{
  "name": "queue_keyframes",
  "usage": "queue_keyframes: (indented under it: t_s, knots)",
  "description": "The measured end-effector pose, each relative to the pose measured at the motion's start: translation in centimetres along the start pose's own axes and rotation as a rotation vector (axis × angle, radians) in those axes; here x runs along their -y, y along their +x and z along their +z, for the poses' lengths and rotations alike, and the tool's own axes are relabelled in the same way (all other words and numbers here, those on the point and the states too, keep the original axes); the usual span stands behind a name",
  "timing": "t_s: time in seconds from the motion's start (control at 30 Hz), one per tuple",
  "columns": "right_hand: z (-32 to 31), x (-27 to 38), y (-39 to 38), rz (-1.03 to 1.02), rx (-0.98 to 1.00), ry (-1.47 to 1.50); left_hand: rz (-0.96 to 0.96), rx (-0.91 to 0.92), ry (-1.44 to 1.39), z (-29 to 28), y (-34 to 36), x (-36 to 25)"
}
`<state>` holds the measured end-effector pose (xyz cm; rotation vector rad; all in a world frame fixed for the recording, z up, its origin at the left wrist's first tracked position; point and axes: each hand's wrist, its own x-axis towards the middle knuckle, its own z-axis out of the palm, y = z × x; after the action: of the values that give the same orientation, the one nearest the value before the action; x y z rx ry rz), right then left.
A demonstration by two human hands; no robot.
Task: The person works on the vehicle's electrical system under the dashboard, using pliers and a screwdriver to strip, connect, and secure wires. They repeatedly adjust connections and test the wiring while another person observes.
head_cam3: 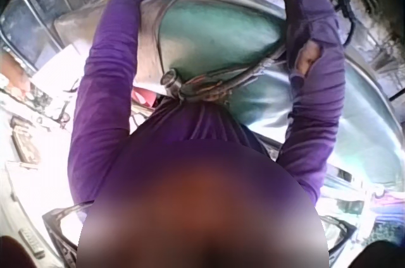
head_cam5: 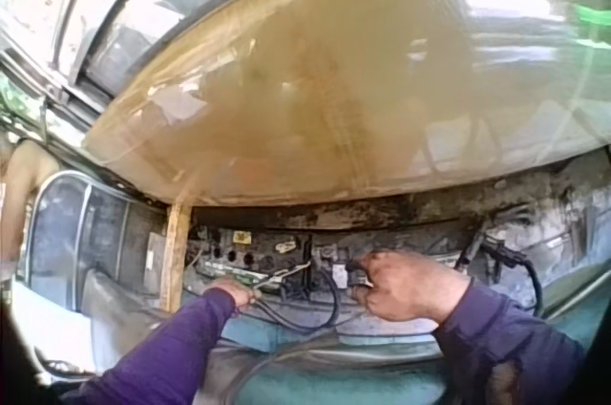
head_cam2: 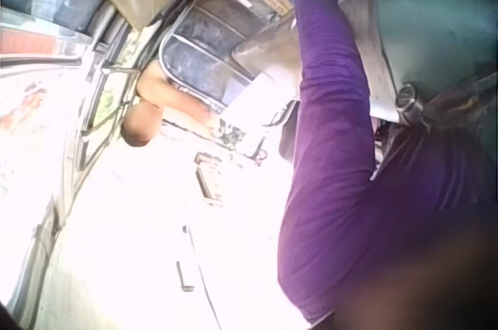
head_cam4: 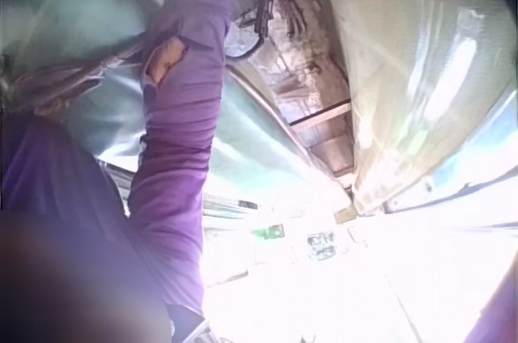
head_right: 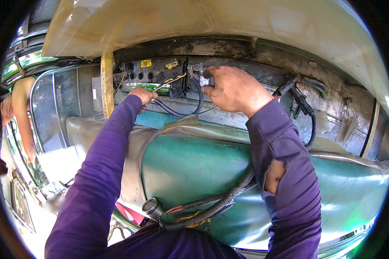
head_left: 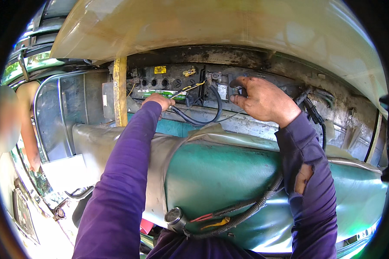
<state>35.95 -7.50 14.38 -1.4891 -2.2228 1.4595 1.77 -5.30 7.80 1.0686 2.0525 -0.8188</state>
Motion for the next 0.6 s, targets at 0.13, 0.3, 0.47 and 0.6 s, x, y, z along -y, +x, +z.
queue_keyframes:
  t_s: [0.13, 0.3, 0.47, 0.6]
  knots:
    - [-0.1, 0.2, 0.0, -0.030, -0.009, -0.036, -0.073, 0.045, -0.376, 1.9, 3.5, 0.5]
    - [-0.2, 0.3, -0.1, -0.002, 0.015, -0.054, -0.019, -0.010, -0.853, 3.1, 5.4, 0.2]
    - [-0.2, 0.1, 0.2, 0.013, 0.034, -0.039, -0.263, 0.101, -1.369, 3.2, 3.1, -0.3]
    - [-0.1, -0.3, 0.1, 0.000, 0.013, -0.040, -0.152, 0.406, -1.251, 1.6, 0.1, -0.2]
